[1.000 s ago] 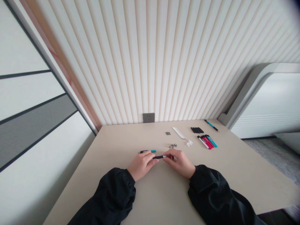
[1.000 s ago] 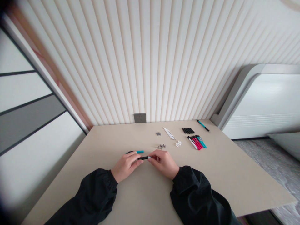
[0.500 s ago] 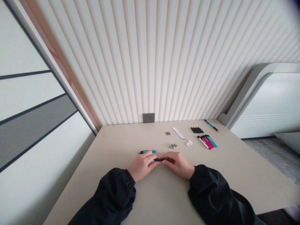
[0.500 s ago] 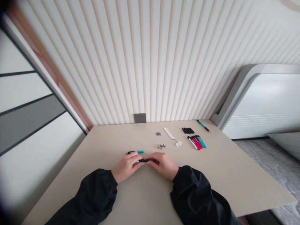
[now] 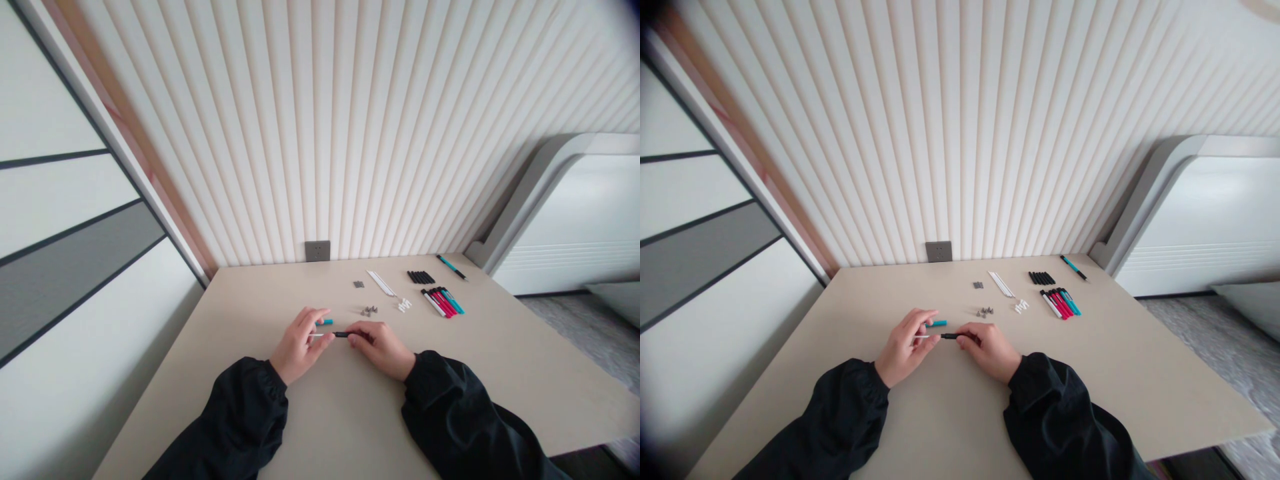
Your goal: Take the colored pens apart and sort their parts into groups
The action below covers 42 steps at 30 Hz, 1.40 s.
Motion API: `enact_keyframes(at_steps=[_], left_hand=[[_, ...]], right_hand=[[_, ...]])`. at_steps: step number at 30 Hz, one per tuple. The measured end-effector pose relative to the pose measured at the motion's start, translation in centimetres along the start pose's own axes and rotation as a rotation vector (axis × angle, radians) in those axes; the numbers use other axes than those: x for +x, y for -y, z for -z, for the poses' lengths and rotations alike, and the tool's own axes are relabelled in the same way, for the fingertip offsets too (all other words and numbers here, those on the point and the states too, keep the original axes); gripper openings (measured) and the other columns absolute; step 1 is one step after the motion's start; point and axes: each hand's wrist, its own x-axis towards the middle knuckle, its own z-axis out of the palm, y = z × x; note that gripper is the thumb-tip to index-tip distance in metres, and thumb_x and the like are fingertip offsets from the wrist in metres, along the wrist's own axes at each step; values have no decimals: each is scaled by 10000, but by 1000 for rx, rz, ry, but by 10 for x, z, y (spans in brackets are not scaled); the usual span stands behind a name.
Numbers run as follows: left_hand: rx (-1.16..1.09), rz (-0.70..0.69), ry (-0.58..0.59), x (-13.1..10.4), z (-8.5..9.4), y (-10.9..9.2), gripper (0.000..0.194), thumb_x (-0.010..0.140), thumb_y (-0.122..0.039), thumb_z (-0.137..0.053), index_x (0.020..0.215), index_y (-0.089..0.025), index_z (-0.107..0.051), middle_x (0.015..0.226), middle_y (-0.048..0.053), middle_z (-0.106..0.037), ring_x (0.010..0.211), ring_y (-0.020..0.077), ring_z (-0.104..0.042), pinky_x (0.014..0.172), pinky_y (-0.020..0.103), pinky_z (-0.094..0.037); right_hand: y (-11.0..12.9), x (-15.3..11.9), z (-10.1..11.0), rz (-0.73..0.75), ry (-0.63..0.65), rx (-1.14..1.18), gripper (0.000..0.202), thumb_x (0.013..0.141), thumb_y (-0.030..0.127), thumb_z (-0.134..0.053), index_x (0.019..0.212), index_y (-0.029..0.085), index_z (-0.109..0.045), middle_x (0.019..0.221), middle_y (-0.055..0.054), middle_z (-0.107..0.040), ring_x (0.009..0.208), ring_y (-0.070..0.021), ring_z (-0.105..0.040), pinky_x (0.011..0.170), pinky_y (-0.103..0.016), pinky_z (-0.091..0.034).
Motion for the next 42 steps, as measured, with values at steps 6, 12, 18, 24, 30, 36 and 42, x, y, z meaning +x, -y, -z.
enact_keyframes(at_steps=[6, 12, 18, 24, 30, 36, 42], left_hand=[[-40, -12, -97, -1, -1, 4, 391, 906, -303, -520, 1272, -213, -413, 1015, 52, -511, 624, 87, -478, 624, 247, -499], [113, 14, -259, 2, 3, 5, 365, 931, -240, -444, 1291, -196, -398, 1060, 84, -519, 820, 160, -535, 799, 338, -491], [425, 43, -97, 5, -1, 17, 219, 880, -220, -542, 1093, -206, -590, 1005, 73, -575, 967, 237, -543, 866, 408, -454], [461, 86, 22, 2, -6, 28, 64, 871, -190, -569, 873, -192, -634, 924, 51, -607, 902, 222, -563, 817, 385, -461], [248, 160, -111, 2, -6, 28, 117, 942, -207, -431, 1012, -199, -524, 924, 52, -629, 874, 203, -608, 792, 356, -497], [154, 71, -231, 1, -5, 21, 185, 956, -219, -399, 1129, -206, -463, 1031, 76, -626, 973, 195, -622, 863, 350, -511], [113, -41, -279, 4, -1, 16, 200, 946, -151, -384, 1101, -205, -499, 1124, 78, -611, 1137, 192, -563, 1005, 382, -451]], right_hand=[[-4, -1, -3, -42, -14, 67, 241, 902, 376, -490, 983, 198, -631, 705, -8, -637, 581, -128, -545, 546, -238, -421], [-7, 1, -4, -73, -76, 171, 287, 930, 428, -427, 1003, 185, -562, 789, -33, -658, 600, -125, -572, 581, -250, -455], [-9, 2, -2, -83, -205, 145, 298, 935, 435, -411, 1051, 184, -524, 806, -38, -666, 621, -133, -579, 572, -255, -443], [-9, 1, -2, -66, -213, 58, 253, 930, 379, -430, 1040, 186, -551, 771, -23, -660, 605, -131, -561, 544, -246, -413], [-6, 1, 1, -56, -280, -20, 233, 912, 353, -461, 1012, 191, -596, 737, -14, -650, 622, -138, -557, 573, -250, -416], [-5, 1, 1, -36, -326, -15, 220, 907, 336, -470, 1006, 196, -608, 744, -11, -640, 616, -132, -558, 562, -241, -418], [-3, -1, 4, 46, -317, -11, 225, 910, 328, -482, 1030, 190, -613, 749, -20, -634, 624, -132, -545, 600, -251, -442]])
